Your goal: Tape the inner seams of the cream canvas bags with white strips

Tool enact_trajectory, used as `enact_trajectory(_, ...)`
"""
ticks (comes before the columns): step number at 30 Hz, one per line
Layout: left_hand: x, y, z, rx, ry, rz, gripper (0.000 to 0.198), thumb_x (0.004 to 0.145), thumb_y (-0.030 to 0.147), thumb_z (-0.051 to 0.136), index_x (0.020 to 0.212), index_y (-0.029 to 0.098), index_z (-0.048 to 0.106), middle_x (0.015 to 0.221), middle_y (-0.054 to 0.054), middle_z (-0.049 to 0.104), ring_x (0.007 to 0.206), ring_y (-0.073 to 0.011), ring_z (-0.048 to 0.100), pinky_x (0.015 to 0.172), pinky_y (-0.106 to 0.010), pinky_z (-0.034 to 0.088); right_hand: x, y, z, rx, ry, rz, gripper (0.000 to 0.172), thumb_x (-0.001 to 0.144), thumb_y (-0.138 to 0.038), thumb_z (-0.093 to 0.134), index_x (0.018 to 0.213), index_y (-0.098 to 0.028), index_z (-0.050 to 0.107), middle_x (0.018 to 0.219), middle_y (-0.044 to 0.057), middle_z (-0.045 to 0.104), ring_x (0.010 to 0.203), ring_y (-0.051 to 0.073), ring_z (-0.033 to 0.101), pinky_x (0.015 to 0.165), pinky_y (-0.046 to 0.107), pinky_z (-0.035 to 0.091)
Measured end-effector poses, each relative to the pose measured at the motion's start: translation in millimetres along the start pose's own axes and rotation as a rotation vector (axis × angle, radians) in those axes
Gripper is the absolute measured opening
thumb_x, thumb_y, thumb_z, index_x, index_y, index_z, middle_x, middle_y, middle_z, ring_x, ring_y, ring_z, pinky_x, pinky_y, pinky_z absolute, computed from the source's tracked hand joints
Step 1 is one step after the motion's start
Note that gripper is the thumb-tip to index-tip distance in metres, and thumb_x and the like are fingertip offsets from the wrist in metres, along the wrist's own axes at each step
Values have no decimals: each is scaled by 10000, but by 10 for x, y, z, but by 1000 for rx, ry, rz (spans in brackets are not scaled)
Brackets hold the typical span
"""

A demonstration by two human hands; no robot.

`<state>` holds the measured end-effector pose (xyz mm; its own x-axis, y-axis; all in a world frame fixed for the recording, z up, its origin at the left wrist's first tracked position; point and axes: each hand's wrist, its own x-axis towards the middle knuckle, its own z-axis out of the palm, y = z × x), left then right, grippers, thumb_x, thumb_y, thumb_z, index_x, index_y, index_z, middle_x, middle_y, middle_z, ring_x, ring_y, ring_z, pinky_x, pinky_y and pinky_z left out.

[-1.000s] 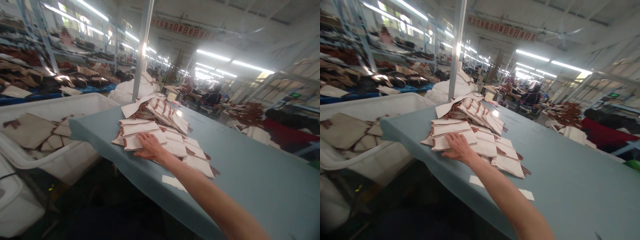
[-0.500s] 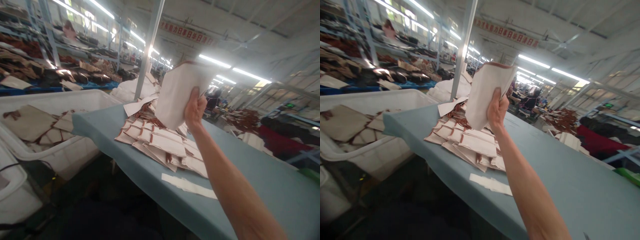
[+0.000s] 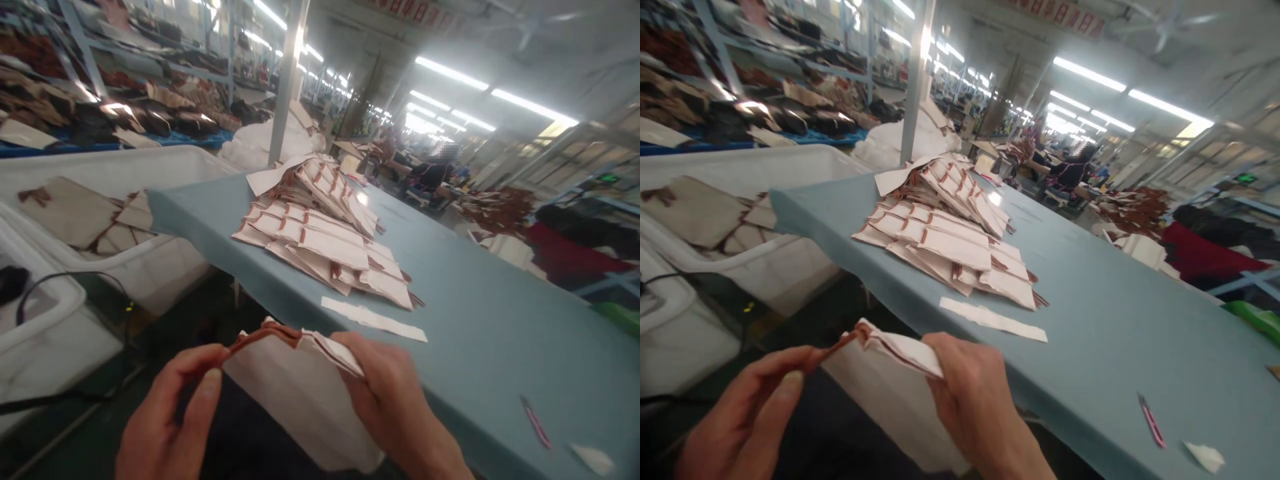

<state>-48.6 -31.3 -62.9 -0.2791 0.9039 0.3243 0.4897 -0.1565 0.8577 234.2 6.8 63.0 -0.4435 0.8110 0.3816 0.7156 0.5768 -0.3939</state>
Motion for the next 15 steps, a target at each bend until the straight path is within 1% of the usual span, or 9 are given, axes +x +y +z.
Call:
enact_trajectory(2, -41, 176, 57, 52, 2, 127, 323, 1180, 553, 596, 1268, 292, 765, 1245, -23, 876, 1124, -244, 852, 1052, -306, 674, -170, -54, 165, -21, 1, -29, 240, 1087, -118, 523, 1067, -246, 725, 820, 18, 822, 649, 193, 753, 629, 302, 480)
enact_trajectory(4, -66, 288, 107, 78, 7, 201, 273, 1177, 487, 620, 1312, 285, 746, 1305, -43, 845, 1205, -253, 824, 1127, -339, 642, -298, -77, 318, -52, 2, -34, 242, 1065, -87, 540, 1036, -239, 726, 811, 25, 819, 662, 203, 770, 642, 309, 475)
enact_trajectory(6, -68, 350, 130, 97, 18, 264, 229, 1158, 389, 666, 1339, 262, 726, 1348, -69, 807, 1254, -252, 794, 1161, -352, 615, -395, -72, 446, -77, 3, -35, 228, 1067, -85, 564, 1014, -231, 731, 785, 23, 809, 646, 207, 766, 641, 312, 468)
enact_trajectory(8, -55, 390, 137, 99, -2, 350, 155, 1140, 289, 690, 1287, 250, 719, 1292, -62, 792, 1205, -229, 789, 1146, -337, 611, -476, -47, 537, -81, 3, -32, 226, 1082, -93, 572, 1011, -228, 740, 775, 20, 810, 635, 204, 760, 635, 314, 467)
enact_trajectory(10, -45, 422, 151, 88, -51, 432, 84, 1139, 210, 673, 1195, 259, 712, 1161, -20, 793, 1080, -193, 796, 1089, -304, 622, -551, -14, 592, -75, -8, -19, 226, 1096, -105, 577, 1022, -226, 753, 792, 22, 822, 646, 204, 767, 635, 318, 475)
enact_trajectory(11, -46, 436, 164, 82, -74, 455, 94, 1138, 184, 665, 1156, 265, 708, 1102, -1, 794, 1022, -178, 796, 1056, -284, 627, -588, 3, 609, -74, -16, -6, 224, 1100, -110, 580, 1031, -225, 760, 806, 26, 829, 658, 206, 774, 640, 320, 481)
enact_trajectory(12, -51, 449, 181, 76, -87, 457, 111, 1133, 166, 660, 1132, 266, 708, 1068, 12, 796, 988, -168, 797, 1032, -267, 628, -625, 19, 621, -75, -28, 11, 221, 1102, -114, 585, 1038, -224, 766, 825, 31, 836, 678, 209, 785, 649, 322, 488)
enact_trajectory(15, -80, 500, 233, 45, -103, 402, 114, 1088, 156, 684, 1107, 259, 729, 1058, 20, 822, 968, -152, 808, 987, -225, 621, -715, 72, 637, -102, -54, 52, 208, 1113, -136, 602, 1031, -229, 769, 838, 37, 836, 709, 214, 792, 665, 326, 487)
